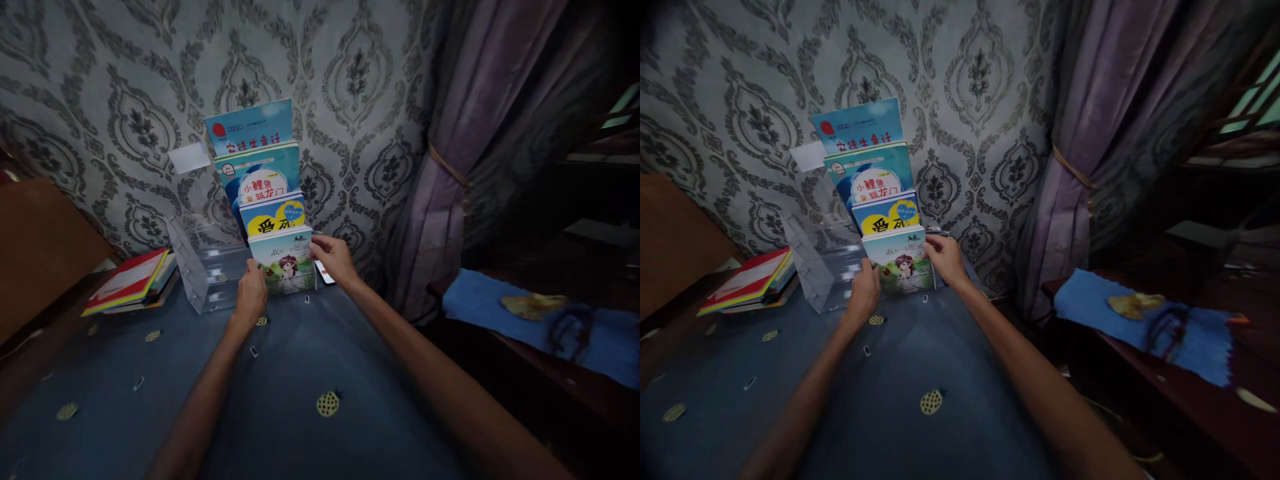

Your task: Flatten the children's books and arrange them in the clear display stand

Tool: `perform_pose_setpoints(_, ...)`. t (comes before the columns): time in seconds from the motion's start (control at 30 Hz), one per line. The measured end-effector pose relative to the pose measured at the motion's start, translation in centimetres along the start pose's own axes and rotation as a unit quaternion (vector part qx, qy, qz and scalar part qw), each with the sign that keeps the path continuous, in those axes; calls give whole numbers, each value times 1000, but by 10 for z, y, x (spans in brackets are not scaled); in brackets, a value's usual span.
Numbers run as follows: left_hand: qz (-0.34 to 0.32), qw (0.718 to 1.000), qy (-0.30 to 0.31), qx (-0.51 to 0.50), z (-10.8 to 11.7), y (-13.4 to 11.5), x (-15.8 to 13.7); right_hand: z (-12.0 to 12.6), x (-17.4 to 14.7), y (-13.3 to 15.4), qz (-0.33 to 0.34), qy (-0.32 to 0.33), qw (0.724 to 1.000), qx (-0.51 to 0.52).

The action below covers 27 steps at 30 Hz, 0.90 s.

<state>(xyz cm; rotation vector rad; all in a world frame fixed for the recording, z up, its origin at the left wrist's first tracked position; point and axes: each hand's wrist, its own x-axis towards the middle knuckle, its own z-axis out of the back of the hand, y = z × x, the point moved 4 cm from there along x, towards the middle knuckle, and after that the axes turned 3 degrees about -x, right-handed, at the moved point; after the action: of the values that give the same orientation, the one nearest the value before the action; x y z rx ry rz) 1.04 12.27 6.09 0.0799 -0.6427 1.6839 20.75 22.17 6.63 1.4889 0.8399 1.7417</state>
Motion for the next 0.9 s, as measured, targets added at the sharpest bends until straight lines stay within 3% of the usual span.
perform_pose_setpoints(0.47, -20, 998, -7, 54, 9, 4, 1, 0, -4, -6, -17, 0, 1000, 6)
perform_pose_setpoints(0.9, -19, 999, -22, 35, 24, -6, -2, 10, -14, -5, -15, -23, 999, -22)
